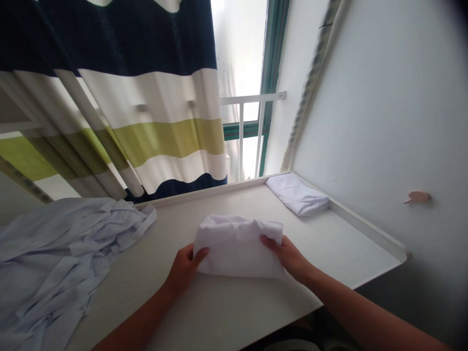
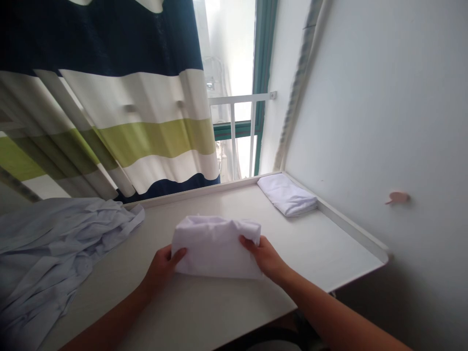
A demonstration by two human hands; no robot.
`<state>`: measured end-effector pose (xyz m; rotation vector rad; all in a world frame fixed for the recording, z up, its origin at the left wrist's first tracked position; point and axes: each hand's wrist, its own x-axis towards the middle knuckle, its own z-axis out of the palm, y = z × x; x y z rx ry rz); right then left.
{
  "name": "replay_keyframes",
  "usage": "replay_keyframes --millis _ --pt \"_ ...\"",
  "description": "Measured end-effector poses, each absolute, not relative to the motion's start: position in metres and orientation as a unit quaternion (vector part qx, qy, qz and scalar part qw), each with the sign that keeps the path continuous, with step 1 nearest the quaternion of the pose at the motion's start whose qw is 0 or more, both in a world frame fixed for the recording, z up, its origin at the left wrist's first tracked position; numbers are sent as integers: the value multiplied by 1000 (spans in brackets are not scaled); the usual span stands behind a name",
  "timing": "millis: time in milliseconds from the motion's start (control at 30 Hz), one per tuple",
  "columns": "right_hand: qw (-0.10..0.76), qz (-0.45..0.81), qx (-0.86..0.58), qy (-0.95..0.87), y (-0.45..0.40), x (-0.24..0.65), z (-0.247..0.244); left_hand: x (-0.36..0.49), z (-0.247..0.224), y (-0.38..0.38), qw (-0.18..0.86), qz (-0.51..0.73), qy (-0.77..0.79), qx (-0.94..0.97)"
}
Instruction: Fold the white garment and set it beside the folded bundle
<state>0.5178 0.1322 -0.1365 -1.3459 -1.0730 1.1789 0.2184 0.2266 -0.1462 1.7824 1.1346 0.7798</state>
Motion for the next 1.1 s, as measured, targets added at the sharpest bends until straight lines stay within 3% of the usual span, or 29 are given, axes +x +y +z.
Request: replay_keyframes --millis 167,400,467,600,667,833,1100 --pt "431 437 -634 -470 182 531 -139 243 -142 248 485 326 530 615" --pt "326 299 -730 -521 216 537 -143 240 -145 255 477 315 560 599" --pt "317 245 -752 -524 211 531 -136 239 -140 254 377 321 579 647" --pt "259 16 -687 -679 193 506 -121 242 -123 253 39 290 462 837" --pt "189 -49 -608 -769 187 493 -121 246 -121 256 -23 221 368 903" --pt "87 26 -584 -807 190 486 -147 249 -137 277 27 72 370 926" --pt "89 91 -598 -791 188 495 -154 243 -153 301 120 8 392 912"
